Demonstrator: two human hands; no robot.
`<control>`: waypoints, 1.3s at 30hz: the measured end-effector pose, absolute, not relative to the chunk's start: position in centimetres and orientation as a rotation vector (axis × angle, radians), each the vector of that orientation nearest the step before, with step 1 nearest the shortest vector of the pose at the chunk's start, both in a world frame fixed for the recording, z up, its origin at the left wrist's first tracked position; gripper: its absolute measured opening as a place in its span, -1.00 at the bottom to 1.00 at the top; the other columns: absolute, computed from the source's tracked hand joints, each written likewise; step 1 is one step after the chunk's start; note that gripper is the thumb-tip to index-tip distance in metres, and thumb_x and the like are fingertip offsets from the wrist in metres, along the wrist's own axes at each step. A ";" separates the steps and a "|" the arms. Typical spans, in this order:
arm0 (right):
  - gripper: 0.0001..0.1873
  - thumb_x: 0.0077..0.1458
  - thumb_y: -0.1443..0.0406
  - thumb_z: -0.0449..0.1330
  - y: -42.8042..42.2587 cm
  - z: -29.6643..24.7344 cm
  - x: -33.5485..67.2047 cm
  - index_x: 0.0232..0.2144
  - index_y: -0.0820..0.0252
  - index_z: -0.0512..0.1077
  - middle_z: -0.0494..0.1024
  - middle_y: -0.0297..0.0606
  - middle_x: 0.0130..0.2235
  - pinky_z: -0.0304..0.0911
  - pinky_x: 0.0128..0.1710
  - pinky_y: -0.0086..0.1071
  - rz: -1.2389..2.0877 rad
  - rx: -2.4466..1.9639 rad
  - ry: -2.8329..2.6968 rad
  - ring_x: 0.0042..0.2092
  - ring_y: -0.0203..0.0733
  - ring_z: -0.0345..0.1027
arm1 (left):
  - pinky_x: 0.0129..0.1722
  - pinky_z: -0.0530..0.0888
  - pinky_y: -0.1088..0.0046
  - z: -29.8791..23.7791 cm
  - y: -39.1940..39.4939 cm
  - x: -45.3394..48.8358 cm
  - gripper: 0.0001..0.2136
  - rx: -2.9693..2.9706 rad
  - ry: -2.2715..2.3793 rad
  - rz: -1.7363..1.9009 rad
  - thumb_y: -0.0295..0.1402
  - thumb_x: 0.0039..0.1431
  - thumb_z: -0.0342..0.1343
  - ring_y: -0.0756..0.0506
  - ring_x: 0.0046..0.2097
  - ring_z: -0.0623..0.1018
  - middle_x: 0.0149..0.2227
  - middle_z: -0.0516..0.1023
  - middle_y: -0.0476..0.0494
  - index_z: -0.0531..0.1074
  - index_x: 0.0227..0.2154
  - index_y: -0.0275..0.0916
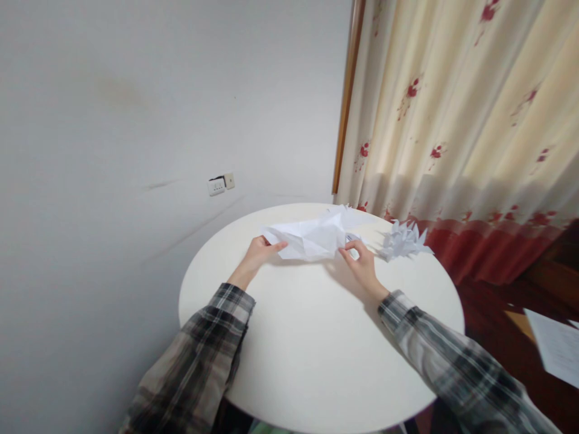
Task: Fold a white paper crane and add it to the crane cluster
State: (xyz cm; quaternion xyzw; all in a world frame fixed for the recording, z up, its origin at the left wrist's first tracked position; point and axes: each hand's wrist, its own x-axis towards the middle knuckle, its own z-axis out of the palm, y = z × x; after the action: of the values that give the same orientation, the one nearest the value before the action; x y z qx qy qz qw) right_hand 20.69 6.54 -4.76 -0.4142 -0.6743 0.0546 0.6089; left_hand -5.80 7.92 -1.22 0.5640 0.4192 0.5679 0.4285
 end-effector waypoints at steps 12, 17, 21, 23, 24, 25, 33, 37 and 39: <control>-0.73 -0.15 0.11 0.21 7.0 -5.1 20.3 -0.50 0.14 0.25 0.21 -0.50 -0.63 0.01 -0.59 -0.47 0.816 -0.855 -1.245 -0.59 -0.36 0.07 | -0.25 0.41 0.52 -1.6 7.7 -6.1 -0.59 1.219 0.543 1.225 -0.35 -0.15 0.28 -0.03 -0.26 0.52 -0.23 0.54 -0.14 0.41 -0.16 -0.28; -0.75 -0.21 0.15 0.24 7.5 -5.5 20.4 -0.55 0.14 0.27 0.23 -0.47 -0.62 -0.01 -0.57 -0.45 0.952 -0.916 -1.161 -0.58 -0.35 0.07 | -0.31 0.40 0.61 -2.1 8.0 -5.8 -0.81 1.160 0.647 1.207 -0.41 -0.12 0.26 0.03 -0.34 0.50 -0.36 0.55 -0.05 0.49 -0.37 -0.31; -0.74 -0.24 0.16 0.26 7.5 -5.7 20.2 -0.59 0.14 0.25 0.25 -0.43 -0.61 0.03 -0.54 -0.42 1.007 -0.931 -1.169 -0.57 -0.32 0.10 | -0.30 0.43 0.48 -2.7 7.9 -5.3 -0.78 1.094 0.675 1.073 -0.36 -0.03 0.19 -0.09 -0.30 0.54 -0.34 0.58 -0.12 0.48 -0.28 -0.31; -0.73 -0.24 0.16 0.27 7.3 -5.6 20.1 -0.59 0.13 0.25 0.25 -0.42 -0.61 0.04 -0.54 -0.41 1.029 -0.934 -1.189 -0.56 -0.31 0.12 | -0.33 0.44 0.44 -3.0 7.9 -5.1 -0.76 1.055 0.684 0.953 -0.36 -0.01 0.17 -0.13 -0.31 0.55 -0.36 0.59 -0.17 0.47 -0.25 -0.33; -0.73 -0.23 0.16 0.27 7.2 -5.5 20.0 -0.59 0.14 0.26 0.25 -0.42 -0.61 0.05 -0.53 -0.41 1.038 -0.934 -1.202 -0.55 -0.31 0.12 | -0.34 0.44 0.44 -3.1 7.8 -5.0 -0.76 1.039 0.694 0.920 -0.37 -0.01 0.17 -0.13 -0.32 0.56 -0.37 0.59 -0.18 0.46 -0.24 -0.34; -0.74 -0.23 0.16 0.27 7.1 -5.5 20.0 -0.59 0.14 0.26 0.25 -0.42 -0.61 0.06 -0.53 -0.41 1.045 -0.932 -1.214 -0.55 -0.31 0.12 | -0.34 0.44 0.45 -3.2 7.8 -4.9 -0.76 1.026 0.706 0.906 -0.39 -0.01 0.16 -0.13 -0.33 0.56 -0.38 0.59 -0.19 0.46 -0.24 -0.35; -0.69 -0.27 0.11 0.29 7.1 -5.2 20.0 -0.62 0.15 0.28 0.24 -0.44 -0.66 0.05 -0.57 -0.42 0.976 -0.956 -1.250 -0.59 -0.34 0.10 | -0.24 0.49 0.35 -2.2 7.1 -4.5 -0.59 0.926 0.697 0.973 -0.09 0.06 0.08 -0.17 -0.29 0.57 -0.33 0.58 -0.26 0.45 -0.20 -0.36; -0.66 -0.26 0.06 0.27 7.2 -5.3 20.0 -0.61 0.14 0.28 0.24 -0.44 -0.67 0.05 -0.59 -0.42 0.919 -0.969 -1.279 -0.61 -0.33 0.09 | -0.22 0.49 0.33 -2.2 7.0 -4.7 -0.62 0.978 0.728 1.043 -0.13 0.01 0.13 -0.19 -0.23 0.56 -0.31 0.58 -0.25 0.45 -0.21 -0.34; -0.65 -0.26 0.04 0.27 7.3 -5.3 20.0 -0.61 0.14 0.27 0.25 -0.44 -0.67 0.05 -0.60 -0.43 0.896 -0.967 -1.289 -0.61 -0.34 0.10 | -0.21 0.49 0.33 -2.3 7.1 -4.8 -0.66 0.985 0.752 1.067 -0.20 -0.02 0.17 -0.19 -0.22 0.55 -0.31 0.58 -0.23 0.46 -0.24 -0.34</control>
State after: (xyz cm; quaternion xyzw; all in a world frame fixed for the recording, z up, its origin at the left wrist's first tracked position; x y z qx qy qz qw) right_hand 20.04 7.26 -5.26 -0.4180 -0.5571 0.3870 0.6043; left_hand -4.76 7.14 -2.34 0.4393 0.3354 0.4760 0.6841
